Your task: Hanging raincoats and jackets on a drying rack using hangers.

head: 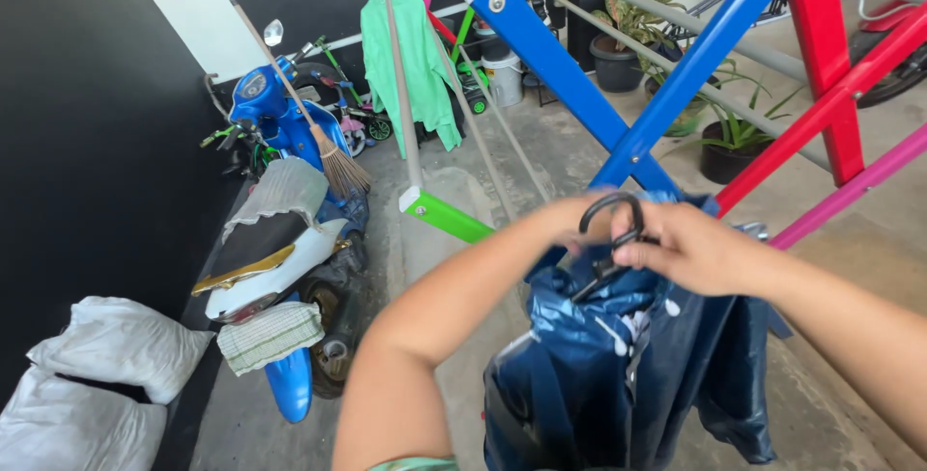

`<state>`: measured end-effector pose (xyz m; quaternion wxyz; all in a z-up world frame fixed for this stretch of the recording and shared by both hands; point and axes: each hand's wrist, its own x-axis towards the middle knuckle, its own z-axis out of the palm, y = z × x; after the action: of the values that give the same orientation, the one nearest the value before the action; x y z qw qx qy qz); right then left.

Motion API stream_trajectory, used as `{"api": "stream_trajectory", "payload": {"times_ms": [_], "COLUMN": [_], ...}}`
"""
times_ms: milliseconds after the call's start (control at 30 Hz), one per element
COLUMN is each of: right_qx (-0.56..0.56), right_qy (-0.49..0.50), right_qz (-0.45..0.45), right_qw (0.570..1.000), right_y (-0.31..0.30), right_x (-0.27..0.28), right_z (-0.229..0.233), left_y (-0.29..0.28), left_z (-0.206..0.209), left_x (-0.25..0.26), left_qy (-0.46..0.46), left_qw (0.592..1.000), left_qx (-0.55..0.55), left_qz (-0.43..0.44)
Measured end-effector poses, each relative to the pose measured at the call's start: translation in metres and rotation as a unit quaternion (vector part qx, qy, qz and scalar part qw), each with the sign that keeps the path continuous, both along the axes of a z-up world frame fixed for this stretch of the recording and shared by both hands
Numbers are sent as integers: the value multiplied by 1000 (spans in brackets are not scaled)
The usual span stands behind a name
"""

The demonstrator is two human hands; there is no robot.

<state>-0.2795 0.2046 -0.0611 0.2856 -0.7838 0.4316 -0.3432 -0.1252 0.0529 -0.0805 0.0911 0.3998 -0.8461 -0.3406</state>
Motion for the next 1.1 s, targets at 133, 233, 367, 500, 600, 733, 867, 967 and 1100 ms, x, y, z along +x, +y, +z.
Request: {"api": "stream_trajectory", "payload": {"times_ms": [133, 233, 367, 500, 600, 733, 867, 967, 1100], "right_qx": [-152, -221, -94, -139, -125, -111, -190, -204, -226], "right_qy": [97, 139, 166, 165, 165, 178, 215, 234, 239], "right_qz": [17, 24, -81, -85, -81, -98, -104, -108, -95], "right_qw": [983, 965, 978, 973, 975, 973, 952, 945, 939], "right_y": [13, 15, 10, 2, 5, 34, 52, 52, 53], "right_x": [-21, -35, -31, -26, -21, -6, 4, 9, 16], "right_z": [-23, -44, -47, -59, -59, -49, -42, -42, -35], "left_y": [-32, 0, 58, 89, 95, 91, 90, 107, 122], "left_z": [-24, 56, 130, 133, 141, 149, 143, 147, 148], "left_x": [-20, 15, 35, 17, 15, 20, 30, 32, 44], "left_qy": [0, 87, 136, -21, 1, 113, 173, 207, 75], "left_qw": [985, 877, 762, 700, 718, 799, 789, 684, 596], "left_qx": [-150, -436, -620, -702, -683, -590, -590, -699, -799], "left_qz": [86, 183, 130, -125, -138, -2, -1, -12, 35]}}
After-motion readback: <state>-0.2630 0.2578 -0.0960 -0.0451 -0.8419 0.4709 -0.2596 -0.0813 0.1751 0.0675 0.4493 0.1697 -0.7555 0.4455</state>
